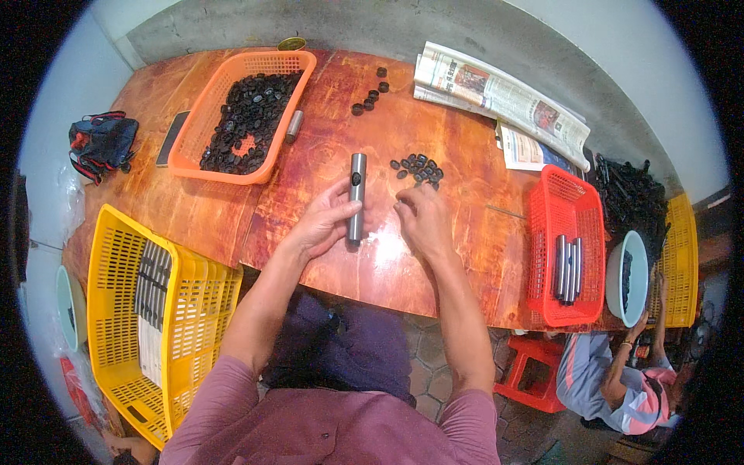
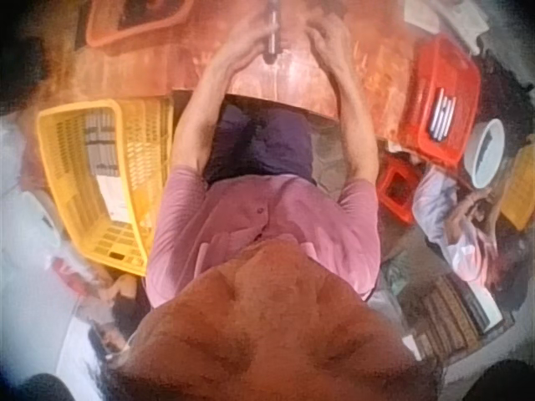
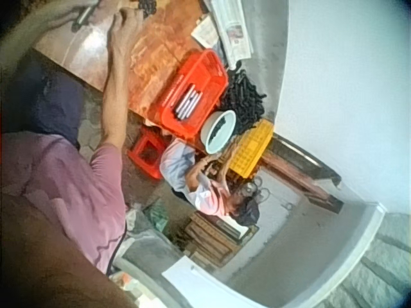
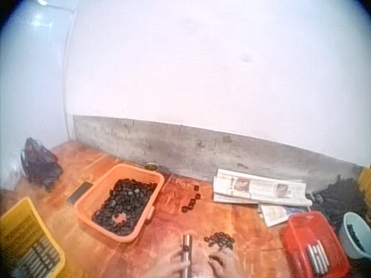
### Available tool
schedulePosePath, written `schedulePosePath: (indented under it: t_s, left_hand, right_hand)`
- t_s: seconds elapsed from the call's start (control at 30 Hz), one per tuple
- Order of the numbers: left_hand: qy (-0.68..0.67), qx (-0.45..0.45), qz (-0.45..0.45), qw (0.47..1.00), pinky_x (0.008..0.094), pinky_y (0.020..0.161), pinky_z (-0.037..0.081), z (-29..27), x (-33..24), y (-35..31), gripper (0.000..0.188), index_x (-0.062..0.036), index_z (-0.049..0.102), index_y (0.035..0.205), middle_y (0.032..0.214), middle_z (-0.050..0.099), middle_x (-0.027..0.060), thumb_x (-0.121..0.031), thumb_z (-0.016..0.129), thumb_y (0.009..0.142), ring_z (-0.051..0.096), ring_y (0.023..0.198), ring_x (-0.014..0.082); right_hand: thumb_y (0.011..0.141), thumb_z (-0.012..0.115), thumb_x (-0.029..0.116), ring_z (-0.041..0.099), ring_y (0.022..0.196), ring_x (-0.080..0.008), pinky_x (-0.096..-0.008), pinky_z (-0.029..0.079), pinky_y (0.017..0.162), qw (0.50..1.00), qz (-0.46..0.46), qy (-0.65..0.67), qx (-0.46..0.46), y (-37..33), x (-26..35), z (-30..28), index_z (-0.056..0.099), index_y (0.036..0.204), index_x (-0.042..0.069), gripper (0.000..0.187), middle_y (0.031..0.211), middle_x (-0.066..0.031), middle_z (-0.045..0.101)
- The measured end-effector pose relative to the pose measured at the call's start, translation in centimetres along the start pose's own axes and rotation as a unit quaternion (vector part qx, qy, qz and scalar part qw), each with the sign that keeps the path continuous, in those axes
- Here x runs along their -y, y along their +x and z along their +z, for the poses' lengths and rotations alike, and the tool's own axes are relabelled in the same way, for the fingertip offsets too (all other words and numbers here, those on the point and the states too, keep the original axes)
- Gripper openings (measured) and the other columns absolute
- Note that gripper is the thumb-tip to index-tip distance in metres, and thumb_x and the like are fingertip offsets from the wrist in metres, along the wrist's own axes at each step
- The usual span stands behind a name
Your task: The person repeatedly picks small black caps from a table and inserts them into cylindrical metal rods, then places the assembled units into a yellow basket. The person also picks up and repositions the metal rods and occasionally moves the basket.
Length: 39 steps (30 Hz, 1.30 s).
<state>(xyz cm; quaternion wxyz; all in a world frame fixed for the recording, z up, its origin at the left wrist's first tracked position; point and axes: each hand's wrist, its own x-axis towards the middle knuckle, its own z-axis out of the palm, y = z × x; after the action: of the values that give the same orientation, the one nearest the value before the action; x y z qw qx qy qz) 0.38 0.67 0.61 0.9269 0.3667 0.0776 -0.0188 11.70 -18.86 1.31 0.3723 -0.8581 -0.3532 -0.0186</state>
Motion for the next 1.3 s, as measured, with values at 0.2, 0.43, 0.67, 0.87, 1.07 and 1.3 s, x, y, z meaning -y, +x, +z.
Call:
schedulePosePath:
  t_s: [0.2,0.43,0.67,0.87,1.07,1.3]
  left_hand:
    - [0.028,-0.003,0.007,1.000,0.0459,0.087,0.064,-0.4,0.4,0.2,0.070,-0.0090,0.034,0.153,0.109,0.063,0.0099,-0.003,0.071,0.093,0.072,0.096,0.0259]
    - [0.036,-0.012,0.013,0.999,0.0428,0.084,0.064,0.4,0.0,-0.1,0.070,-0.0070,0.033,0.152,0.109,0.060,0.0088,-0.002,0.071,0.093,0.071,0.095,0.0230]
    - [0.014,-0.009,0.009,1.000,0.0441,0.087,0.064,0.3,0.2,0.3,0.076,-0.0114,0.032,0.157,0.109,0.063,0.0089,0.000,0.071,0.092,0.072,0.091,0.0249]
    - [0.083,-0.029,0.035,0.995,0.0382,0.081,0.063,-1.3,0.9,1.0,0.063,-0.0057,0.042,0.149,0.107,0.063,0.0065,-0.001,0.069,0.093,0.071,0.092,0.0207]
    - [0.081,-0.049,0.036,0.995,0.0375,0.078,0.061,-0.2,-0.1,-0.3,0.052,-0.0035,0.045,0.140,0.106,0.063,0.0128,-0.008,0.070,0.095,0.068,0.088,0.0223]
    - [0.074,-0.034,0.027,0.996,0.0383,0.079,0.062,0.3,0.4,0.6,0.049,-0.0018,0.046,0.138,0.108,0.064,0.0126,-0.005,0.069,0.095,0.070,0.089,0.0234]
  right_hand:
    - [0.085,0.074,0.011,0.066,0.090,-0.0335,-0.0422,0.053,0.080,1.000,0.000,0.006,-0.005,-0.3,0.5,-0.1,0.072,0.101,0.001,0.020,0.095,-0.0162,0.065]
    - [0.083,0.077,0.013,0.066,0.089,-0.0339,-0.0419,0.053,0.080,1.000,0.013,0.021,-0.004,-0.5,-0.3,0.0,0.072,0.102,0.000,0.024,0.094,-0.0162,0.064]
    - [0.085,0.074,0.010,0.068,0.091,-0.0238,-0.0368,0.054,0.080,0.988,0.074,0.127,-0.036,-0.6,-0.6,-0.9,0.071,0.111,-0.001,0.028,0.101,-0.0125,0.068]
    - [0.101,0.062,0.030,0.065,0.103,-0.0267,-0.0399,0.052,0.093,0.858,-0.126,0.490,0.083,-3.0,12.1,-7.3,0.070,0.109,-0.004,0.036,0.107,-0.0155,0.068]
    - [0.098,0.051,0.053,0.059,0.117,-0.0302,-0.0460,0.041,0.107,0.528,-0.352,0.729,0.257,-3.5,20.5,-4.4,0.065,0.119,-0.004,0.062,0.119,-0.0201,0.064]
    - [0.098,0.052,0.048,0.060,0.114,-0.0295,-0.0449,0.043,0.106,0.486,-0.338,0.767,0.246,-4.1,21.5,-4.4,0.066,0.117,-0.005,0.058,0.117,-0.0199,0.065]
